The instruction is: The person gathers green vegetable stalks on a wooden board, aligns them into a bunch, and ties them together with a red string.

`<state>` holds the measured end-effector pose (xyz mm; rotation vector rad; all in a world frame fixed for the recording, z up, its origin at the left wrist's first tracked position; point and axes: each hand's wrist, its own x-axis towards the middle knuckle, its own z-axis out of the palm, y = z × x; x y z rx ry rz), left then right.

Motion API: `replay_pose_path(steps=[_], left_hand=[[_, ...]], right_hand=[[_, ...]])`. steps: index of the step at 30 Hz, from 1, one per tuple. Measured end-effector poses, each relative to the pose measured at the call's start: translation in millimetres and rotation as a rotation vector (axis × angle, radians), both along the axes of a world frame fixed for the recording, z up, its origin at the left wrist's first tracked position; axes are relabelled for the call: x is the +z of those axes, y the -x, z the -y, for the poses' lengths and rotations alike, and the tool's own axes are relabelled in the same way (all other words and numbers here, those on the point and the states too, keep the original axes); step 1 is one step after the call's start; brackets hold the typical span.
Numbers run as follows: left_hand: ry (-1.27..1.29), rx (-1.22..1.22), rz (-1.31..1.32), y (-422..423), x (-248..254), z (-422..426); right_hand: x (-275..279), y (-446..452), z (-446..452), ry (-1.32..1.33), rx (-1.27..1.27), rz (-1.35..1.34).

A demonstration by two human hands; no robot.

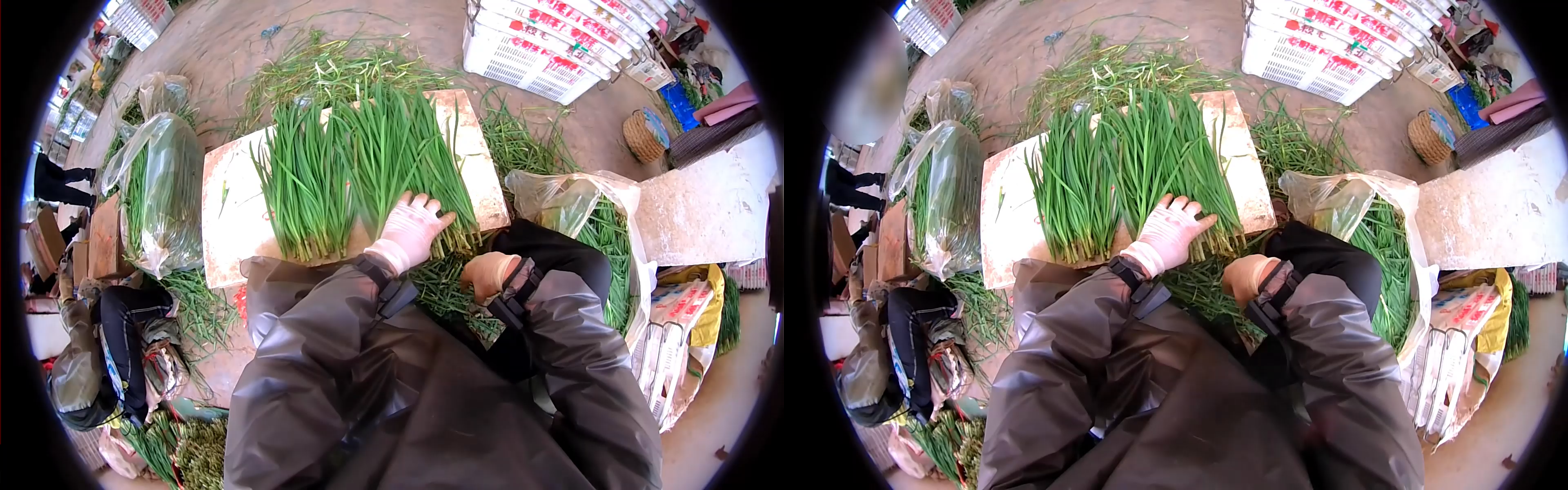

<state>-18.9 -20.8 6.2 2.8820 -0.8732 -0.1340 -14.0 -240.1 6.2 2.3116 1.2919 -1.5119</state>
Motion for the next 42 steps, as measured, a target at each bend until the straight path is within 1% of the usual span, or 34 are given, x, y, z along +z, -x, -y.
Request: replay_pose_path(steps=[1,4,5,7,10,13,15,16,19,20,21,22,23,24,25,26,27,29,31,32,35,38,39,40,41,42], left_hand=[[0.005,0.000,0.006,0,-1,-1],[0.034,-0.003,0.025,3,-5,-2],[0.046,-0.007,0.033,3,-5,-2],[0.036,-0.015,0.033,4,0,-2],[0.062,-0.029,0.058,8,3,-2],[0.150,-0.045,0.101,13,1,-7],[0.223,-0.048,0.137,14,2,-10],[0.251,-0.046,0.166,14,3,-12],[0.404,-0.001,0.274,15,10,-20],[0.460,0.013,0.330,16,10,-24],[0.463,0.080,0.325,18,12,-27],[0.466,0.148,0.321,23,13,-30],[0.469,0.217,0.318,27,16,-31],[0.501,0.328,0.339,31,18,-32],[0.554,0.469,0.313,36,19,-33],[0.644,0.567,0.277,39,17,-36],[0.734,0.664,0.238,41,13,-42],[0.960,0.833,0.099,41,-14,-58],[1.426,1.009,-0.217,42,-38,-72],[1.657,1.019,-0.264,45,-27,-68],[1.716,1.180,-0.424,49,-27,-75],[1.572,1.281,-0.508,49,-23,-72],[1.527,1.313,-0.532,50,-20,-72],[1.537,1.249,-0.508,49,-33,-74],[1.520,1.224,-0.507,50,-36,-75],[1.501,1.199,-0.507,52,-39,-76]], right_hand=[[1,-3,3,0.002,-0.048,0.043],[36,-25,0,0.005,-0.218,0.145],[34,-31,7,-0.110,-0.204,0.346],[1,-44,27,-0.443,-0.336,0.650],[20,-52,14,-0.192,-0.602,0.672],[30,-49,6,-0.047,-0.153,0.165],[35,-36,5,-0.187,-0.196,-0.133],[36,-30,8,-0.283,-0.323,-0.257],[49,-38,11,-0.249,-0.262,-0.047],[60,-43,9,-0.184,-0.366,0.024],[52,-51,13,-0.270,-0.332,0.213],[35,-58,21,-0.357,-0.443,0.328],[34,-60,20,-0.444,-0.554,0.445],[32,-62,18,-0.421,-0.695,0.508],[31,-63,17,-0.395,-0.839,0.568],[20,-70,17,-0.329,-0.823,0.601],[18,-72,13,-0.342,-0.847,0.587],[12,-73,4,-0.366,-0.893,0.560],[-16,-80,0,-0.400,-0.849,0.636],[-19,-81,-6,-0.414,-0.841,0.656],[-21,-84,-16,-0.370,-0.877,0.652],[-13,-85,-27,-0.284,-0.902,0.637],[-18,-86,-28,-0.310,-0.891,0.689],[-25,-85,-30,-0.337,-0.880,0.741],[-21,-82,-34,-0.362,-0.868,0.791],[-17,-80,-36,-0.328,-0.892,0.757]])
